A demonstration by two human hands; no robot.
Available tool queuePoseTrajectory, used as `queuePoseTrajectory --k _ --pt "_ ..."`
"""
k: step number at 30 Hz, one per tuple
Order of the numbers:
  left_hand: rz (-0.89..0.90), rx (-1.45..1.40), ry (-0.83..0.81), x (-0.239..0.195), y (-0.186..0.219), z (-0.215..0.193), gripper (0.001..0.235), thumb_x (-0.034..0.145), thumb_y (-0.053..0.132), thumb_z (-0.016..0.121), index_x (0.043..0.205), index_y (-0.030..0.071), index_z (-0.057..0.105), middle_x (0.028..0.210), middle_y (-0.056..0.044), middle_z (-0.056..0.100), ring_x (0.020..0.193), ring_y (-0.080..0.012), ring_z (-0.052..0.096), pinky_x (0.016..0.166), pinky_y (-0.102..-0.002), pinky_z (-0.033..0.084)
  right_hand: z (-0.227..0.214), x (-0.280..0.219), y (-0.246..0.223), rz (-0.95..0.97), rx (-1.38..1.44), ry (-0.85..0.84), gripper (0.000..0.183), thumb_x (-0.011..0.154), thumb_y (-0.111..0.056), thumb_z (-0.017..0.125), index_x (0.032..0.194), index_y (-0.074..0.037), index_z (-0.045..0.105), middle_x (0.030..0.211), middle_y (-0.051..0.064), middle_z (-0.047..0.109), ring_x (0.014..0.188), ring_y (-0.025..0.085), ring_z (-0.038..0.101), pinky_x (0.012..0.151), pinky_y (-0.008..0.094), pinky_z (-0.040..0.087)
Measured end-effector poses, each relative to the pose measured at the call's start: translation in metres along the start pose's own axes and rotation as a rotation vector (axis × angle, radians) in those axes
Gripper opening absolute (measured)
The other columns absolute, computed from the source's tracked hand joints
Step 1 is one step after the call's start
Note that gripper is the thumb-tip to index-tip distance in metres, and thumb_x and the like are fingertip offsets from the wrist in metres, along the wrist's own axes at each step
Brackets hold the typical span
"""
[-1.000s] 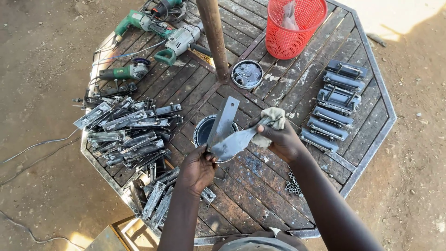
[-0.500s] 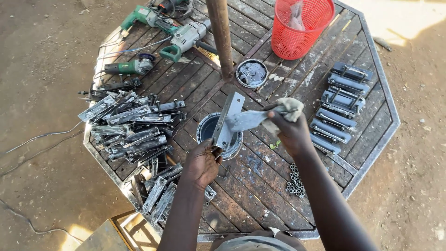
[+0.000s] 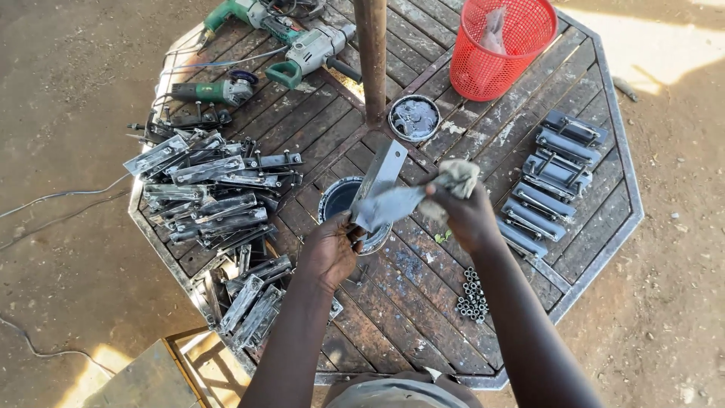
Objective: Applying black sealant or paint to metal brackets using a rag in a workshop environment.
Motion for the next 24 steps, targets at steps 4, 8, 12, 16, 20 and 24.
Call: queuePoseTrajectory --k 4,8,12,16,20,24 --pt "0.002 -0.026 0.013 0.023 -0.007 -0.021 0.014 0.092 0.028 0.073 0.096 0.018 0.065 0.091 0.002 0.062 0.093 -0.0171 0.065 0.088 -0.039 0.04 -0.016 0.01 -0.009 -0.091 0.039 0.089 0.02 0.091 -0.007 0.077 0.106 0.005 0.071 0.086 0.01 0.071 0.076 0.013 0.071 0.072 0.027 0.059" --pt "-0.021 -0.014 0.011 0.027 -0.013 -0.017 0.016 0.09 0.031 0.075 0.095 0.018 0.066 0.092 0.003 0.064 0.097 -0.018 0.064 0.092 -0.039 0.037 -0.005 0.008 0.003 0.024 -0.052 0.065 0.023 0.087 -0.01 0.08 0.106 -0.004 0.07 0.084 0.006 0.072 0.072 0.012 0.07 0.071 0.029 0.059" --pt "-0.02 -0.03 0.041 0.031 -0.018 -0.025 0.019 0.089 0.031 0.076 0.096 0.016 0.065 0.091 0.001 0.064 0.094 -0.0192 0.065 0.088 -0.039 0.039 -0.026 0.011 -0.022 -0.167 -0.264 0.179 0.016 0.098 -0.015 0.075 0.106 -0.003 0.07 0.093 0.009 0.072 0.084 0.013 0.067 0.084 0.033 0.054" --pt "-0.011 -0.008 0.049 0.038 -0.02 -0.032 0.02 0.089 0.031 0.076 0.095 0.016 0.064 0.091 0.001 0.064 0.095 -0.0198 0.065 0.087 -0.04 0.038 0.001 -0.021 -0.041 -0.308 -0.599 0.24 0.032 0.088 0.004 0.075 0.117 0.009 0.063 0.106 0.027 0.07 0.106 0.037 0.066 0.106 0.056 0.042" --pt "-0.018 -0.04 0.041 0.041 -0.015 -0.032 0.017 0.089 0.031 0.076 0.091 0.017 0.066 0.088 0.002 0.063 0.094 -0.0186 0.063 0.089 -0.039 0.036 0.061 -0.057 -0.06 -0.442 -0.599 -0.159 0.018 0.084 -0.001 0.076 0.1 -0.007 0.072 0.1 0.014 0.072 0.096 0.034 0.07 0.091 0.047 0.051" --pt "-0.03 -0.06 0.028 0.07 -0.029 -0.062 0.02 0.09 0.034 0.077 0.089 0.018 0.066 0.086 0.003 0.062 0.094 -0.0168 0.058 0.091 -0.041 0.031 0.051 -0.075 -0.039 -0.153 -0.398 -0.216 0.016 0.084 -0.007 0.08 0.099 -0.004 0.076 0.096 0.014 0.075 0.092 0.026 0.072 0.087 0.046 0.054"
Point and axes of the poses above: each hand's wrist, its own x-axis towards the middle knuckle, its own z-axis out of the palm, y = z × x, the point moved 9 cm from there along x, towards the middle knuckle
